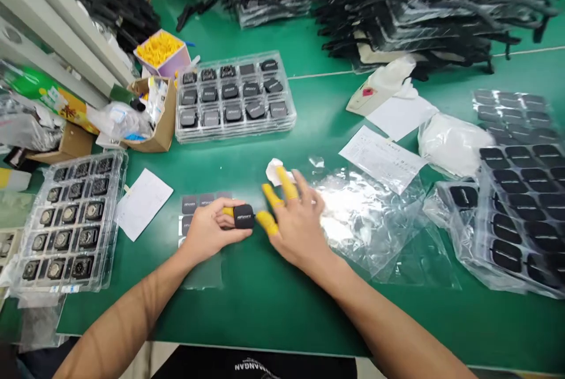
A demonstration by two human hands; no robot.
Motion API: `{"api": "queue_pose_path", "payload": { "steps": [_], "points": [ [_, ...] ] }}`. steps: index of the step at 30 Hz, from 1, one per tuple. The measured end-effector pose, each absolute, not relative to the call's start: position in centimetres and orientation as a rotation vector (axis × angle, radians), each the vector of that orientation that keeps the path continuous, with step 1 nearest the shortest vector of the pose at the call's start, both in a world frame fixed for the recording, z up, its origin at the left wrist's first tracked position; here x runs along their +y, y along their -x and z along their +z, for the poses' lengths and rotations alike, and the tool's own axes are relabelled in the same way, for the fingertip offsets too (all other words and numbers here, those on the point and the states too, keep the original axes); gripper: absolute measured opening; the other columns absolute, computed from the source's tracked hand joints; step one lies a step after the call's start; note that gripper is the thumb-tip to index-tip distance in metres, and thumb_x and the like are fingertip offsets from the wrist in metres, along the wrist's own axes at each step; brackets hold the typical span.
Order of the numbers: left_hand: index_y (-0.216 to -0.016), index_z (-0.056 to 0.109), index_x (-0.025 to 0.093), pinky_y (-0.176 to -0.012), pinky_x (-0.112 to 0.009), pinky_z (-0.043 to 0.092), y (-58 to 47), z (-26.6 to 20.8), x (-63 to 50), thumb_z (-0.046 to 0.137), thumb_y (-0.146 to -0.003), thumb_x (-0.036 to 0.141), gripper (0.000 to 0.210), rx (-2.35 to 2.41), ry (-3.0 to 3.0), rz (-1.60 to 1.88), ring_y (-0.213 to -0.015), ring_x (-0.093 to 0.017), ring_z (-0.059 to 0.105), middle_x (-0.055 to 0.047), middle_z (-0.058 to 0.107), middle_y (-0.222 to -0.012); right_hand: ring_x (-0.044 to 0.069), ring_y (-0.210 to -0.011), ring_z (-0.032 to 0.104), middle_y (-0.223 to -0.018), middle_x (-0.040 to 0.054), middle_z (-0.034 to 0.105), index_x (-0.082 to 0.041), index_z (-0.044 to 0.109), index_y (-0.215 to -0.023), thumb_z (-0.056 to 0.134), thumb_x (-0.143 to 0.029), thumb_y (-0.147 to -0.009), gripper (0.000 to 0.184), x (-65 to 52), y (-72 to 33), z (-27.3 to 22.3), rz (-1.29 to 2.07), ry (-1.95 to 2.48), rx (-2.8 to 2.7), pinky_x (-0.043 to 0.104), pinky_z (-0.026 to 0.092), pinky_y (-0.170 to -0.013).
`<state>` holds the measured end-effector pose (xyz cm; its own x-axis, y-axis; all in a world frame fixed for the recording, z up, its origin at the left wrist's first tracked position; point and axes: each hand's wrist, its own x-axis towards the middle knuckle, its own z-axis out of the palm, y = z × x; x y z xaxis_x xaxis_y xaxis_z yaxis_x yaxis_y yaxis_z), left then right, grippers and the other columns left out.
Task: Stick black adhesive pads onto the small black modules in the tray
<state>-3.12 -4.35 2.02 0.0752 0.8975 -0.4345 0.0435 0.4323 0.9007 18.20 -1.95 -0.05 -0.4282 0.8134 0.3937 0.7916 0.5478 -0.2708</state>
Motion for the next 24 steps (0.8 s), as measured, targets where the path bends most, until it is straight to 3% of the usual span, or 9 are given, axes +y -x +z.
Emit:
{"api": "queue_pose_path", "payload": {
  "steps": [2,7,9,11,15,18,20,22,24],
  "points": [
    [-0.103,0.071,0.029,-0.082,-0.042,0.064,3.3,3.1,-4.5,0.100,-0.050,0.027,0.061,1.360,-0.859,0.836,-0.078,-0.023,0.076,0.003,0.076,-0.081,0.046,-0.143,0.047,-0.144,0.0249,0.059,-0.019,0.056,-0.140,0.058,-0.033,-0.099,0.043,-2.0,-18.0,0.0,0.023,1.367,-2.096,0.066,0.048,-0.102],
    [-0.114,0.072,0.029,-0.099,-0.048,0.058,3.5,7.2,2.2,0.096,-0.059,0.044,0.062,1.399,-1.226,1.011,-0.108,-0.028,0.072,-0.005,0.073,-0.119,0.031,-0.137,0.057,-0.143,0.0144,0.064,-0.024,0.060,-0.137,0.053,-0.044,-0.101,0.042,-3.1,-17.0,0.0,0.304,0.778,-2.411,0.051,0.054,-0.107],
    [-0.117,0.075,0.026,-0.115,-0.052,0.045,3.1,8.5,9.2,0.093,-0.064,0.049,0.060,1.598,-1.712,0.953,-0.125,-0.031,0.062,-0.009,0.069,-0.128,0.031,-0.141,0.054,-0.147,0.0119,0.062,-0.028,0.064,-0.133,0.045,-0.051,-0.103,0.042,-3.4,-16.7,-0.2,0.366,0.601,-2.594,0.055,0.052,-0.110],
    [-0.119,0.076,0.022,-0.127,-0.055,0.022,2.7,9.2,17.3,0.094,-0.065,0.040,0.059,1.703,-1.824,0.922,-0.145,-0.036,0.041,-0.012,0.059,-0.142,0.032,-0.144,0.051,-0.146,0.0123,0.063,-0.027,0.066,-0.129,0.040,-0.051,-0.105,0.043,-3.5,-16.5,-0.4,0.399,0.551,-2.663,0.060,0.048,-0.112],
    [-0.130,0.072,0.023,-0.122,-0.053,0.028,3.1,9.0,29.5,0.087,-0.074,0.049,0.064,2.113,-1.889,0.484,-0.150,-0.040,0.032,-0.014,0.051,-0.152,0.032,-0.143,0.052,-0.144,0.0140,0.064,-0.025,0.067,-0.127,0.039,-0.050,-0.105,0.043,-3.1,-16.6,-0.8,0.434,0.558,-2.623,0.062,0.048,-0.112],
    [-0.129,0.072,0.019,-0.120,-0.046,0.032,4.8,9.4,31.8,0.085,-0.075,0.055,0.066,2.137,-1.933,0.184,-0.147,-0.037,0.039,-0.014,0.058,-0.149,0.031,-0.139,0.056,-0.142,0.0132,0.066,-0.025,0.068,-0.123,0.039,-0.050,-0.104,0.043,-2.7,-16.8,-0.8,0.425,0.542,-2.581,0.060,0.051,-0.108],
    [-0.127,0.072,0.014,-0.119,-0.037,0.033,5.9,10.3,31.3,0.076,-0.083,0.053,0.058,2.099,-2.030,0.148,-0.137,-0.029,0.050,-0.009,0.066,-0.141,0.029,-0.137,0.059,-0.139,0.0110,0.068,-0.027,0.069,-0.118,0.039,-0.050,-0.103,0.041,-2.6,-16.8,-1.0,0.380,0.549,-2.565,0.058,0.053,-0.106],
    [-0.119,0.074,0.012,-0.115,-0.026,0.033,6.4,11.5,30.4,0.070,-0.089,0.041,0.041,2.024,-2.127,0.145,-0.123,-0.019,0.058,-0.002,0.074,-0.123,0.026,-0.136,0.060,-0.139,0.0076,0.069,-0.031,0.070,-0.115,0.038,-0.054,-0.102,0.041,-2.7,-16.6,-1.5,0.284,0.563,-2.550,0.055,0.055,-0.102],
    [-0.102,0.077,0.013,-0.106,-0.018,0.036,6.2,12.6,29.9,0.075,-0.082,0.022,0.023,1.915,-2.191,0.123,-0.102,-0.012,0.063,0.006,0.076,-0.093,0.024,-0.135,0.060,-0.141,0.0031,0.069,-0.037,0.070,-0.117,0.036,-0.059,-0.101,0.043,-2.7,-16.0,-2.6,0.122,0.539,-2.537,0.053,0.058,-0.096]
  ]
}}
